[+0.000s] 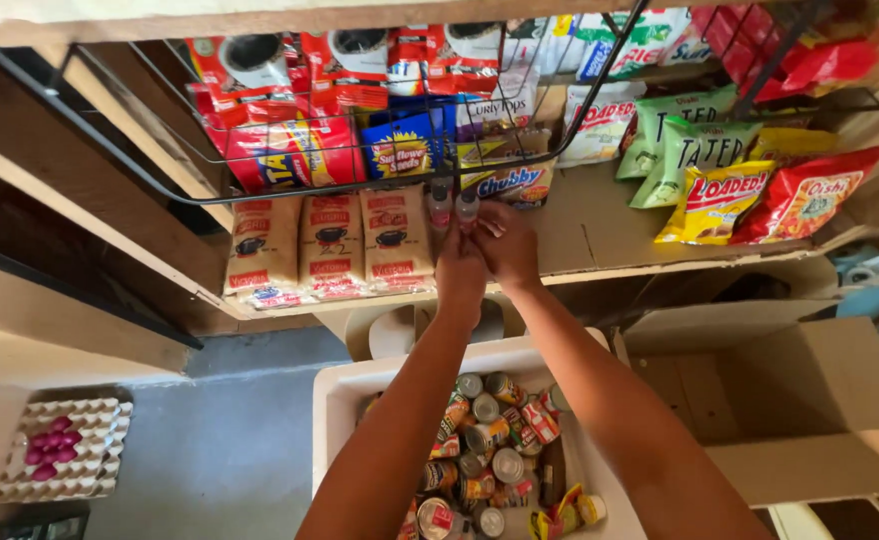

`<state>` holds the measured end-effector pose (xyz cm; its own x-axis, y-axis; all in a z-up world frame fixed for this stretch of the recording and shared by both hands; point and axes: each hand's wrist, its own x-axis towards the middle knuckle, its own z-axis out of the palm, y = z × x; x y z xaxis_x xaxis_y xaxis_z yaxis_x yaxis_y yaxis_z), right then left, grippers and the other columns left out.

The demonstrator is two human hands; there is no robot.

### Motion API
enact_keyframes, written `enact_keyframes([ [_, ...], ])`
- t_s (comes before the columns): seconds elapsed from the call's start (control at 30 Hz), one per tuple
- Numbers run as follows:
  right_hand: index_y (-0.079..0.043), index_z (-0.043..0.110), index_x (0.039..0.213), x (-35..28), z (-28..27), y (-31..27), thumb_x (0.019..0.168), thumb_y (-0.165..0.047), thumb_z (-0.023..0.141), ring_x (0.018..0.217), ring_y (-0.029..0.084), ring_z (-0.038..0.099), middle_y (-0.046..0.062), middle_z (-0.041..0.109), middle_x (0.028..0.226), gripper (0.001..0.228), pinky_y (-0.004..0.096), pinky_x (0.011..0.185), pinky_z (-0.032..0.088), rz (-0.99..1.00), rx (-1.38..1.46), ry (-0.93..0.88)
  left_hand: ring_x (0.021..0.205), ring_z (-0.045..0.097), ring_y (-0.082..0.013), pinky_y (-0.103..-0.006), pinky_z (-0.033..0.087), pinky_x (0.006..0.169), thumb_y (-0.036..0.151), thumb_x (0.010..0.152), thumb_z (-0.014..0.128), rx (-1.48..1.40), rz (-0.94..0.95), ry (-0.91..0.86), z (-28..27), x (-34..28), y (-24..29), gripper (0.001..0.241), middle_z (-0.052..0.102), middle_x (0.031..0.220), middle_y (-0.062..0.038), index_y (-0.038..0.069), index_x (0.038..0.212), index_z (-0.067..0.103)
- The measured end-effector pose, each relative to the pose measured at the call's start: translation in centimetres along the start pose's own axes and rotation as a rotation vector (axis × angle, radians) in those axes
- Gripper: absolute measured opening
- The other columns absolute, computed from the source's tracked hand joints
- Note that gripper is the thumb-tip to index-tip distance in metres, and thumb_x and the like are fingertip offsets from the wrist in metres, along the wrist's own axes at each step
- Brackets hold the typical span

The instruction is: Stocking grocery shelves with bottles and canned goods from a storage bin.

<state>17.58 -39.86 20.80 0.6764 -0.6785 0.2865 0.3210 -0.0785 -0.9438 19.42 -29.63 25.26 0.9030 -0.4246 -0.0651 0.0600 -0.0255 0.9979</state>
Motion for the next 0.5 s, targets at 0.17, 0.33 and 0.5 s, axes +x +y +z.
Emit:
enact_keyframes([
  [0.17, 0.003, 0.065, 0.127, -1.4, -1.0, -0.3, 0.087, 0.005, 0.069, 0.11, 0.016, 0.07, 0.011, 0.074, 0.118, 0.039, 0.028, 0.096, 0.055, 0.088, 0.026, 0.004, 0.089, 0.057, -0.0176, -0.03, 0.047, 0.076, 0.009, 0.1, 0.047, -0.163, -0.202, -0.049, 0.2, -0.7, 0.0, 0.055, 0.069, 0.115, -0.011, 0.016, 0.154, 0.049],
  [0.33, 0.005, 0.069, 0.124, -1.8, 0.1, -2.0, 0.091, 0.001, 0.07, 0.096, 0.015, 0.071, 0.012, 0.075, 0.109, 0.033, 0.027, 0.083, 0.058, 0.239, 0.051, 0.036, 0.104, 0.063, -0.012, -0.0239, 0.05, 0.085, -0.003, 0.094, 0.045, -0.4, -0.108, -0.069, 1.2, 0.9, -3.5, 0.06, 0.069, 0.125, -0.008, 0.008, 0.153, 0.05],
  [0.5, 0.004, 0.069, 0.123, -0.2, 0.2, 0.1, 0.092, -0.001, 0.069, 0.091, 0.015, 0.072, 0.012, 0.076, 0.106, 0.031, 0.027, 0.079, 0.059, 0.267, 0.049, 0.045, 0.111, 0.061, -0.0171, -0.0256, 0.049, 0.087, -0.011, 0.086, 0.041, -0.527, -0.201, -0.1, 1.5, 2.1, -3.7, 0.074, 0.063, 0.136, -0.009, 0.009, 0.156, 0.042],
])
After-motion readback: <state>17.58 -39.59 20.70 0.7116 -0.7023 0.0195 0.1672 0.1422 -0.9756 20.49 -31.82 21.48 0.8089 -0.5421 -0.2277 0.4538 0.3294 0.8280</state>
